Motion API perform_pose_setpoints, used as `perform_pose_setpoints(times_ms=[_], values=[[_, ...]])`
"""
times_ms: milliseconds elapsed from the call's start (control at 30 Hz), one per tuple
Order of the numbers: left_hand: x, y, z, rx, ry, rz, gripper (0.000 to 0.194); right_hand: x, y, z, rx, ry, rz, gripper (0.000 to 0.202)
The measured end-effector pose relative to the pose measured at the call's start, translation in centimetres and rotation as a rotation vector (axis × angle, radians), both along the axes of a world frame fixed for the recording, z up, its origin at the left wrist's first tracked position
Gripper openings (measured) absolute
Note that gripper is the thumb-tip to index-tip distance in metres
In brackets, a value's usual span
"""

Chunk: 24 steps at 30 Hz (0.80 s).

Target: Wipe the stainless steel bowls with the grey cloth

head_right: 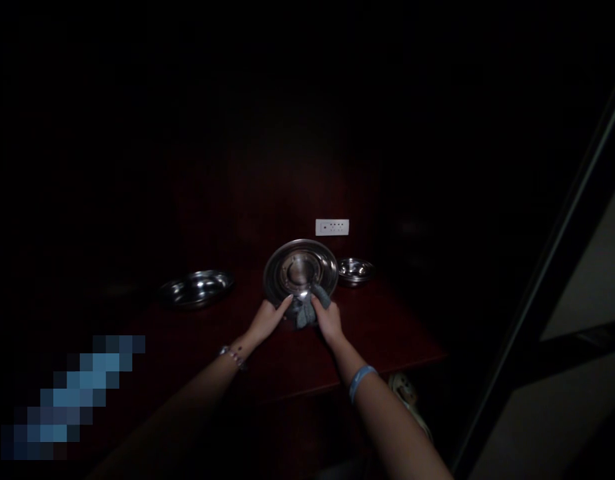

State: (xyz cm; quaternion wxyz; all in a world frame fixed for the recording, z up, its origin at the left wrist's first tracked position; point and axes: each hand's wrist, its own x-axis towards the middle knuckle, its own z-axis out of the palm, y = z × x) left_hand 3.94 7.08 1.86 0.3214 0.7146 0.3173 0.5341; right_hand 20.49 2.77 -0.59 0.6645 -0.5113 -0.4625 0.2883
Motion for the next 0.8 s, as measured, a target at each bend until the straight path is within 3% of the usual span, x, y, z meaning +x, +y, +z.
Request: perform_pose_setpoints(times_ms=[167, 433, 500, 667, 800], values=[[0.3, 0.6, -0.6, -0.038, -0.02, -0.157, 0.035, -0.4, -0.5, 0.5, 0.009, 0.01, 0.05, 0.043], [0.5, 0.8, -0.3, -0.051, -0.11, -0.117, 0.028, -0.6, -0.3, 0.2, -0.014, 0.006, 0.11, 0.042], [0.1, 1.0, -0.3, -0.036, -0.084, -0.056, 0.024, -0.5, -0.3, 0.2, -0.002, 0.027, 0.108, 0.042], [-2.0, 1.2, 0.2, 0.036, -0.065, 0.279, 0.028, -0.2, -0.4, 0.2, 0.009, 0.07, 0.082, 0.046], [-2.7, 0.5, 0.9, 0.017, -0.078, 0.308, 0.034, -0.1, -0.4, 0.2, 0.041, 0.112, 0.069, 0.047]])
